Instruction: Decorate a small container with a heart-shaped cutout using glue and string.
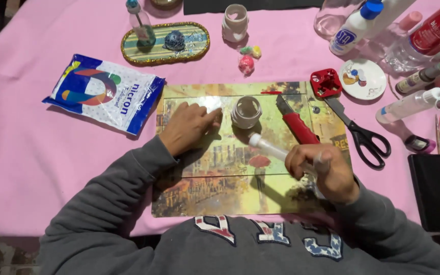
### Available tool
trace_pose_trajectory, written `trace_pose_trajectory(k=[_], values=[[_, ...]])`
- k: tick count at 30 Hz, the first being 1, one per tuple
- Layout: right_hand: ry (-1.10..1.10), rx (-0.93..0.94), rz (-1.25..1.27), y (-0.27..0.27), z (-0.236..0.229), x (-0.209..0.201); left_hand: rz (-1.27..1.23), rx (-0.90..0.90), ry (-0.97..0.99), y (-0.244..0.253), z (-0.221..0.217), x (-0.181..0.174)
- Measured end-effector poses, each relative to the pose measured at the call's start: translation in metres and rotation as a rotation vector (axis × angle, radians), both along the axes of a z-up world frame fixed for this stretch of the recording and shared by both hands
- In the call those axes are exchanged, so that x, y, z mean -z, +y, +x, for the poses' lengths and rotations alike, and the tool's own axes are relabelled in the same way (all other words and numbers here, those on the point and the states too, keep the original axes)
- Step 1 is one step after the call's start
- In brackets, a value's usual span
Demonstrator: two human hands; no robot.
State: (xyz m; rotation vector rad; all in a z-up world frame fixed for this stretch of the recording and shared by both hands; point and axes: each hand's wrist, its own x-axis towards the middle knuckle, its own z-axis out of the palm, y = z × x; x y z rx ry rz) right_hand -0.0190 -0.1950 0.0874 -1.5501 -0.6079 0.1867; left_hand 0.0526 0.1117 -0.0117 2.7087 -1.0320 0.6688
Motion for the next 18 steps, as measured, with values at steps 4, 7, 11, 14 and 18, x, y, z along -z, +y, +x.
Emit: trace_pose_trajectory(k=[4, 7, 11, 14, 18], values=[[-0.146, 0.057, -0.105, -0.001, -0.024, 0.004, -0.352, -0.046, 0.002, -0.012, -0.035, -0.005], [-0.388, 0.142, -0.217, 0.009, -0.041, -0.014, -0.766, 0.131, 1.233, -0.067, -0.099, -0.102], [-0.621, 0.123, -0.249, 0.010, -0.043, 0.028, -0.791, 0.051, 1.634, -0.122, -0.119, -0.085], [-0.704, 0.169, -0.549, 0.014, -0.047, 0.020, -1.835, 0.269, 1.780, -0.141, -0.118, -0.069], [-0.626, 0.211, -0.491, -0.033, -0.043, 0.018, -2.063, 0.106, 1.842, -0.143, -0.112, -0.044]])
